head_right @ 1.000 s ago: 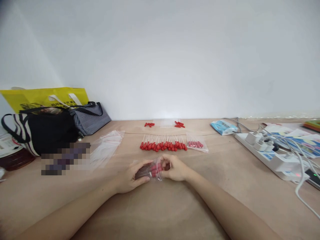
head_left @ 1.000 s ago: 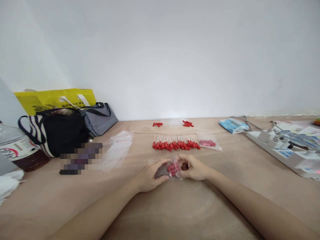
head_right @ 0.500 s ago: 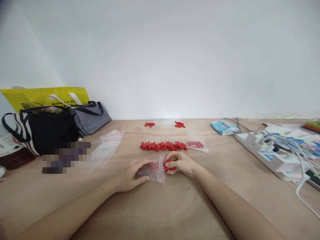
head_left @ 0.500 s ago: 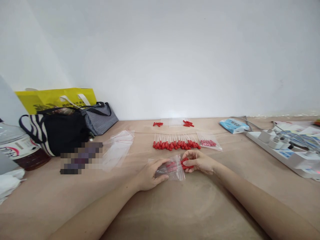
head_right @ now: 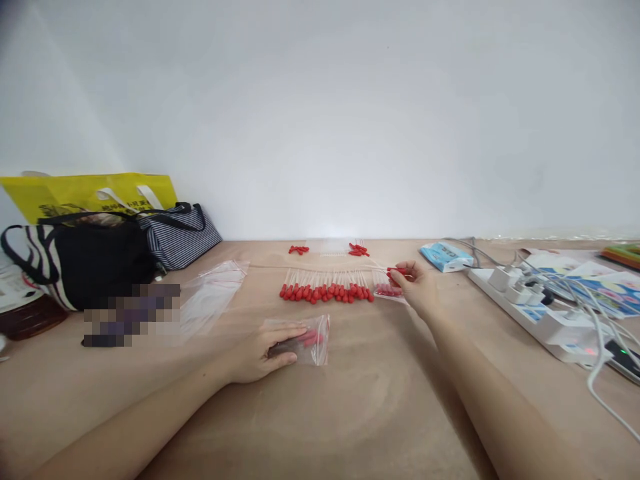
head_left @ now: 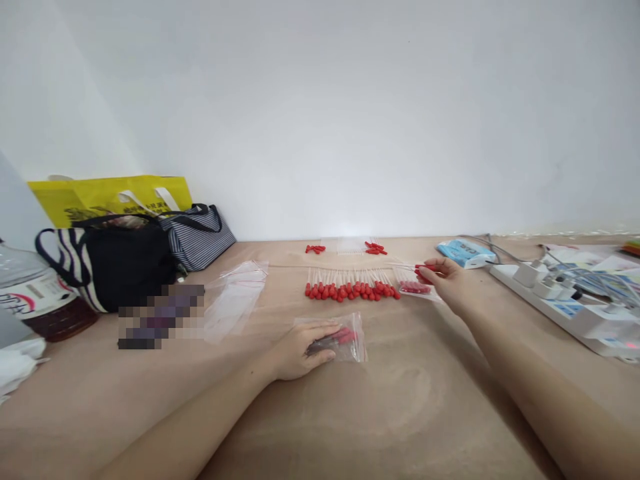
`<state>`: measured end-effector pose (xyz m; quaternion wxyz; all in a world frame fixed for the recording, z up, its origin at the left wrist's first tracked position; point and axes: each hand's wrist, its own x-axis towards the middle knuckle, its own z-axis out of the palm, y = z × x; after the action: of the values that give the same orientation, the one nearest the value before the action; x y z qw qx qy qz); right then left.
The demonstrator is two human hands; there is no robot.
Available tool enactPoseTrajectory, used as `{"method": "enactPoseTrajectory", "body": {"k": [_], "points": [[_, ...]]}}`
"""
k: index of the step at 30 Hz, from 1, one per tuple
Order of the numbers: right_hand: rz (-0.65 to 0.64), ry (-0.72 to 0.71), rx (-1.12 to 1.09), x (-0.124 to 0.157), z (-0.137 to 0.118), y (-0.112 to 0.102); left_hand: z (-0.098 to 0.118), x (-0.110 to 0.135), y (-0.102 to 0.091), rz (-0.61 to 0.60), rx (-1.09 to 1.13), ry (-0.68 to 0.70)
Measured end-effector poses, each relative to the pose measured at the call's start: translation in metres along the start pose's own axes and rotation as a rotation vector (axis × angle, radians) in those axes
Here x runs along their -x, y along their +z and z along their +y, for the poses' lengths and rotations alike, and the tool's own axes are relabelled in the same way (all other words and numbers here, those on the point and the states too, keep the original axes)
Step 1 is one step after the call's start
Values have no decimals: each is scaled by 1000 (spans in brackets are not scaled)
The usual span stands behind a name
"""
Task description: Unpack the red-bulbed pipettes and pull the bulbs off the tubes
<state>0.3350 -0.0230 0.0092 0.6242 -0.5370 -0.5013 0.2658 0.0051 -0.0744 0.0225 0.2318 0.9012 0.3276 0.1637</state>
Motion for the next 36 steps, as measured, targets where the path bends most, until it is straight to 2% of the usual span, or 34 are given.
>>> {"method": "enactPoseTrajectory", "body": {"k": [3, 8, 14, 18, 22, 29, 31, 34, 36], "points": [[54, -186, 293, 5, 12, 20, 1, 0, -1, -3, -6, -7], [-27, -456, 693, 13, 22, 37, -1, 1, 0, -10, 2, -14], [-175, -541, 932, 21, 17, 42, -1, 1, 0, -3, 6, -13], [-197, -539, 996, 27, 15, 44, 1, 1, -1, -19, -7, -25], [-142, -522, 973, 29, 17, 42, -2, 2, 0, -5, -8, -14], [-16, -540, 724, 32, 11, 37, -8, 3, 1, 156, -25, 71], [-99, -566, 663, 38, 2, 39, -6, 4, 0, 160, -15, 39], [-434, -570, 577, 53, -13, 47, -5, 4, -1, 117, -23, -7], [-608, -530, 538, 62, -20, 54, -6, 4, -1, 85, -30, -28]]}}
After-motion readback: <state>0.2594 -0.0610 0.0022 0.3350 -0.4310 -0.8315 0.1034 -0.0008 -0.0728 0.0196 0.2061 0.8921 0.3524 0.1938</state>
